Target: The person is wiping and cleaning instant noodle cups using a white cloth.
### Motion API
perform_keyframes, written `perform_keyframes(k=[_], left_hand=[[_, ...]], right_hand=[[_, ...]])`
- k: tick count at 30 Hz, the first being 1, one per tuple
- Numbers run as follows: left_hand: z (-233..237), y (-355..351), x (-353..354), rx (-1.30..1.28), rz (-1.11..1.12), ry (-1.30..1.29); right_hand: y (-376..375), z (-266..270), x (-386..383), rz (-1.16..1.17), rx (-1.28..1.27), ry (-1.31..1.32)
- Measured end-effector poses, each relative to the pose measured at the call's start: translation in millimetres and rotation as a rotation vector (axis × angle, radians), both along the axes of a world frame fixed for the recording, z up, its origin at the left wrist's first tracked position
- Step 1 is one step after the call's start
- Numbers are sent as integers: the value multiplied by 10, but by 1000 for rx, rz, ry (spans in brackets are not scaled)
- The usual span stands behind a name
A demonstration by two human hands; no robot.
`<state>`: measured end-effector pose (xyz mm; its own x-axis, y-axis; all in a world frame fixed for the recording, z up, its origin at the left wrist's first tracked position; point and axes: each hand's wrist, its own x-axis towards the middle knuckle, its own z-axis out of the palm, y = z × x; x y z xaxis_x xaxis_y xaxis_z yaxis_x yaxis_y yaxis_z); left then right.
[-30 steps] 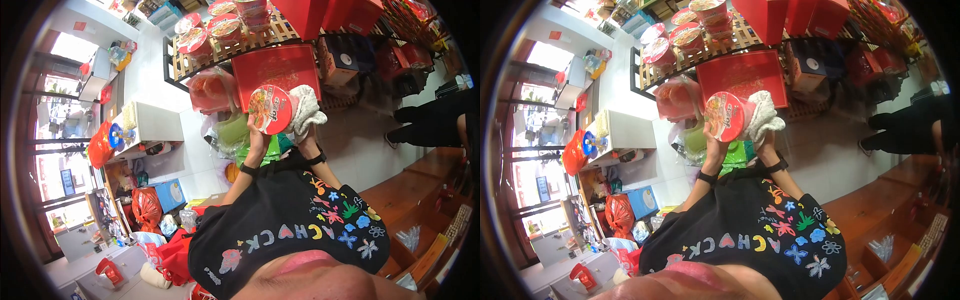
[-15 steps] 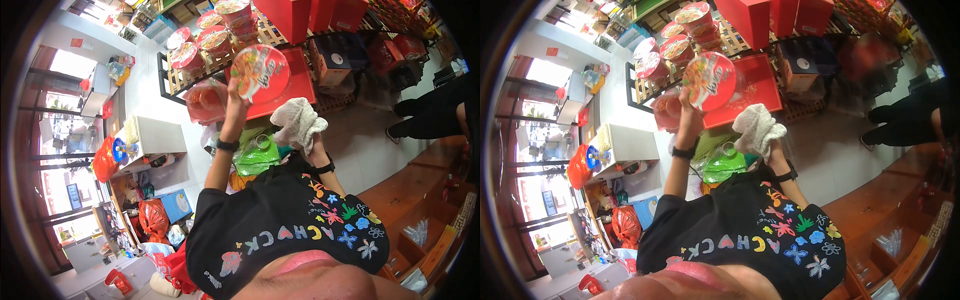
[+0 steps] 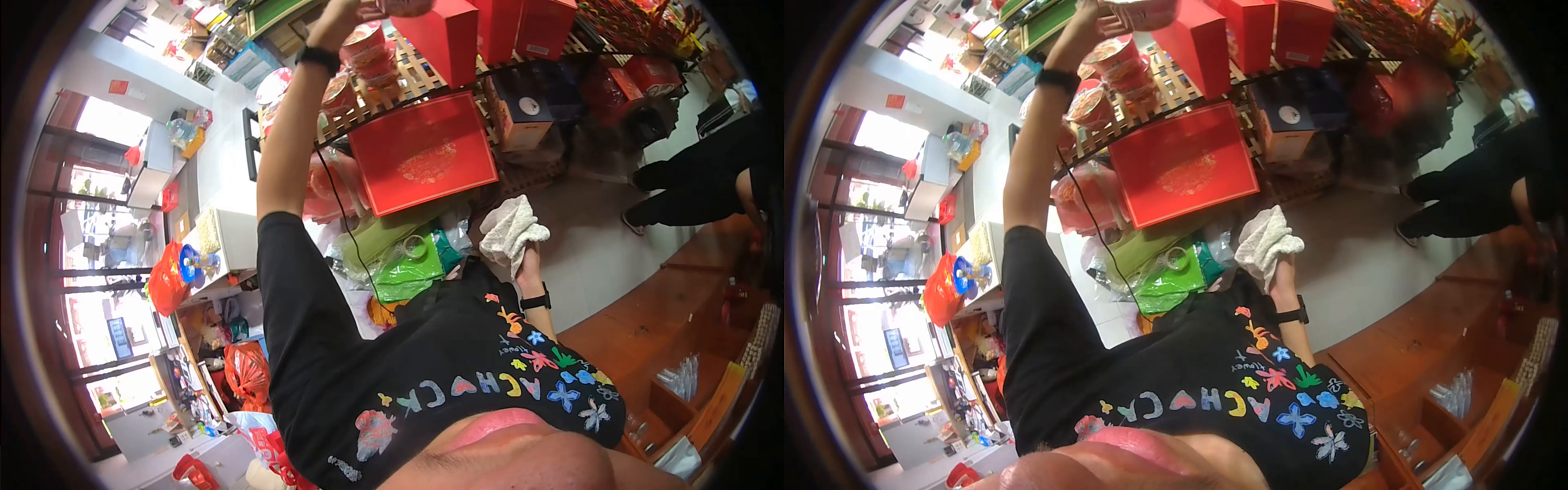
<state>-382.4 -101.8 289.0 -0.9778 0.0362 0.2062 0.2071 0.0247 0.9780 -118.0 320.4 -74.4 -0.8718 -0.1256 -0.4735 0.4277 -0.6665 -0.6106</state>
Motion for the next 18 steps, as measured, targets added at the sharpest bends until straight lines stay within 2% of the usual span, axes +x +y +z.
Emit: perform_keyframes(k=[2,3,4,6,11,18], left_hand=[[-100,-101,-577,20,-39,244],[78,13,-585,107,89,-86],[82,-56,-756,162,-5,-248],[114,158,-788,-15,235,-104],[-137,86,-1189,-12,116,-211],[-163,108,-1035,36,98,-182]], right_hand=[[46,-32,-19,-45,32,3],[91,-59,-46,-42,13,33],[126,-89,-63,-63,30,42],[178,-126,-79,-102,62,55],[269,-3,-103,-165,108,50],[302,-50,-193,-135,77,74]])
